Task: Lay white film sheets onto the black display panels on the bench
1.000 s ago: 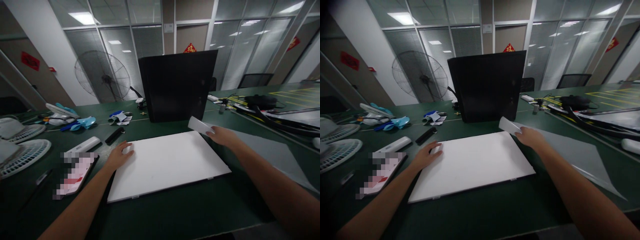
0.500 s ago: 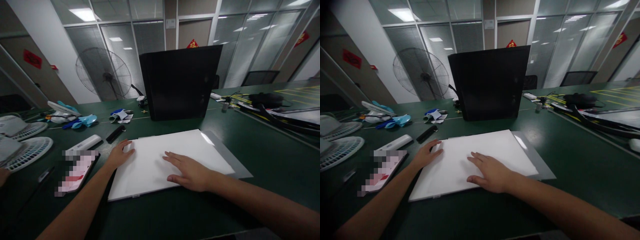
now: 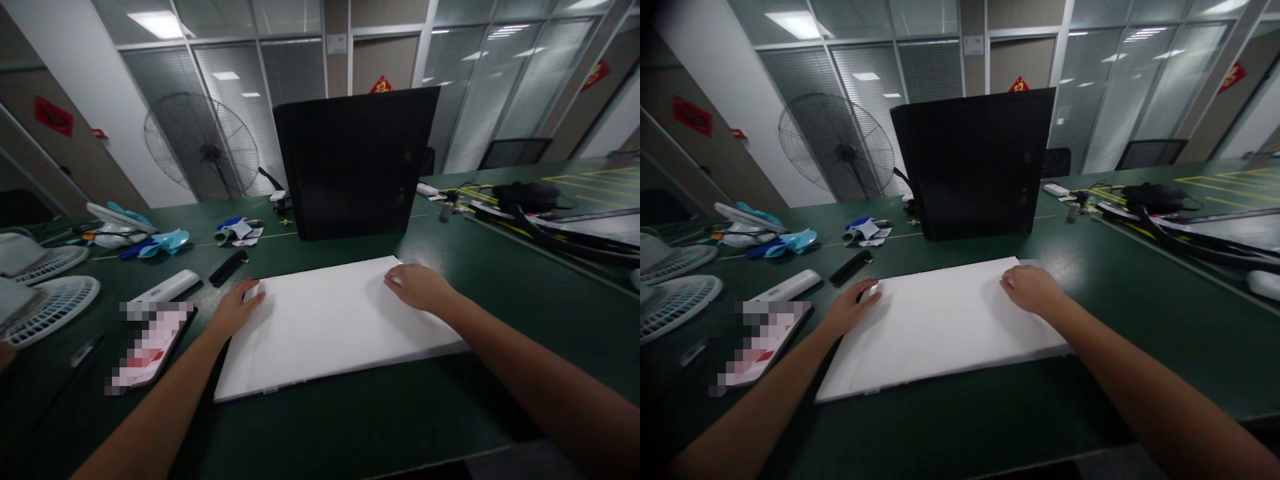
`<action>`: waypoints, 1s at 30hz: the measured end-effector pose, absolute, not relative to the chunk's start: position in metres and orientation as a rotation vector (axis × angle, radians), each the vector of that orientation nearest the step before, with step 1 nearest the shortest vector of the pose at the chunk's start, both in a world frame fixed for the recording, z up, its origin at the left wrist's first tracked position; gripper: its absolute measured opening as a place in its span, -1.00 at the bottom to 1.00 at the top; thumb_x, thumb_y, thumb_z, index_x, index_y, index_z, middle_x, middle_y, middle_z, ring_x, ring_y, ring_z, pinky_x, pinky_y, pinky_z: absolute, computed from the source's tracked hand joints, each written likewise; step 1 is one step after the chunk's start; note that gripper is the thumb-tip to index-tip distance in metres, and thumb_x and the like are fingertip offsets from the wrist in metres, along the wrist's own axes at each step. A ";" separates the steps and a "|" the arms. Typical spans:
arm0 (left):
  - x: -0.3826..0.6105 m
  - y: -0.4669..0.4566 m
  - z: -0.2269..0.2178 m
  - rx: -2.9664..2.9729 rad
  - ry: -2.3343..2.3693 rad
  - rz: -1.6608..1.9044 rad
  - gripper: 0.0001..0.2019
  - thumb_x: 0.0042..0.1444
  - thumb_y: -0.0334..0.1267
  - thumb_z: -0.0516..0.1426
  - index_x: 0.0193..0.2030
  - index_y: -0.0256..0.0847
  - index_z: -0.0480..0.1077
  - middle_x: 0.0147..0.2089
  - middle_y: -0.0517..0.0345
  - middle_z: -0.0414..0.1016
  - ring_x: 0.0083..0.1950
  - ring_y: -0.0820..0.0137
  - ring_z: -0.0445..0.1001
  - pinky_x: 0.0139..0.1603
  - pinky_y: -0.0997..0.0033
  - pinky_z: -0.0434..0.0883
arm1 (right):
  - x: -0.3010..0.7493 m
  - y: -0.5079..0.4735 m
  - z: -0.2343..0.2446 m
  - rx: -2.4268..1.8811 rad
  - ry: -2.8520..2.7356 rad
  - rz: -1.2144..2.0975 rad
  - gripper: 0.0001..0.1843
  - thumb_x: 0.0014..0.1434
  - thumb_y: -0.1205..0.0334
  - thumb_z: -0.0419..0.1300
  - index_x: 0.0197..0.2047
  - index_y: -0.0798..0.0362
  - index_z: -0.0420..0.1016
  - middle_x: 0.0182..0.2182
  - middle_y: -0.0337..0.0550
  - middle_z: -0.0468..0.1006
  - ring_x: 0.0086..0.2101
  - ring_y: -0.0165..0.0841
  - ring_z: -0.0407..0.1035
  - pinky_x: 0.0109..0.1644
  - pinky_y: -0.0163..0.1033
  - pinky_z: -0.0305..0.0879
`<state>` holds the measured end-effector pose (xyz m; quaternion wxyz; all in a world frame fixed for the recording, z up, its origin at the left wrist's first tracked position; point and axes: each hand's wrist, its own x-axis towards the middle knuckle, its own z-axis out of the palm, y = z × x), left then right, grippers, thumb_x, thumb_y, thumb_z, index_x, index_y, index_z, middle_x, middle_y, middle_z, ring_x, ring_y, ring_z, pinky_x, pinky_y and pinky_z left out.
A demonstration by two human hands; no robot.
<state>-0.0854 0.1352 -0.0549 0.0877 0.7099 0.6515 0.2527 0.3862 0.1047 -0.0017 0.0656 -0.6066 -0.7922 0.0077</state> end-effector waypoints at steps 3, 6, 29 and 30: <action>-0.085 0.135 -0.056 2.106 1.942 0.767 -0.37 0.22 0.18 0.09 0.25 -0.24 0.47 0.43 -0.16 0.38 0.43 0.04 0.37 0.44 0.07 0.27 | 0.381 0.104 -0.007 -1.784 -2.428 0.038 -0.42 0.44 -0.09 -0.09 0.14 0.00 0.65 0.12 0.03 0.61 0.15 -0.04 0.46 0.26 0.10 0.34; -0.085 0.135 -0.056 2.103 1.952 0.745 -0.35 0.19 0.18 0.11 0.26 -0.22 0.46 0.44 -0.15 0.37 0.43 0.04 0.35 0.45 0.05 0.25 | 0.372 0.102 -0.012 -1.695 -2.471 0.032 -0.39 0.45 -0.10 -0.10 0.20 0.05 0.61 0.19 0.04 0.57 0.21 -0.05 0.41 0.33 0.11 0.27; -0.081 0.132 -0.048 2.136 2.027 0.693 -0.41 0.25 0.09 0.09 0.27 -0.27 0.44 0.39 -0.15 0.43 0.39 0.05 0.41 0.42 0.08 0.29 | 0.354 0.095 -0.014 -1.494 -2.548 0.108 -0.31 0.47 -0.15 -0.09 0.36 0.14 0.46 0.35 0.13 0.38 0.32 -0.04 0.28 0.42 0.11 0.15; -0.081 0.132 -0.049 2.141 2.026 0.690 -0.41 0.26 0.10 0.09 0.26 -0.27 0.45 0.40 -0.15 0.43 0.40 0.04 0.40 0.43 0.07 0.28 | 0.354 0.096 -0.014 -1.493 -2.547 0.111 -0.31 0.47 -0.16 -0.09 0.36 0.15 0.45 0.35 0.13 0.38 0.32 -0.05 0.28 0.43 0.10 0.15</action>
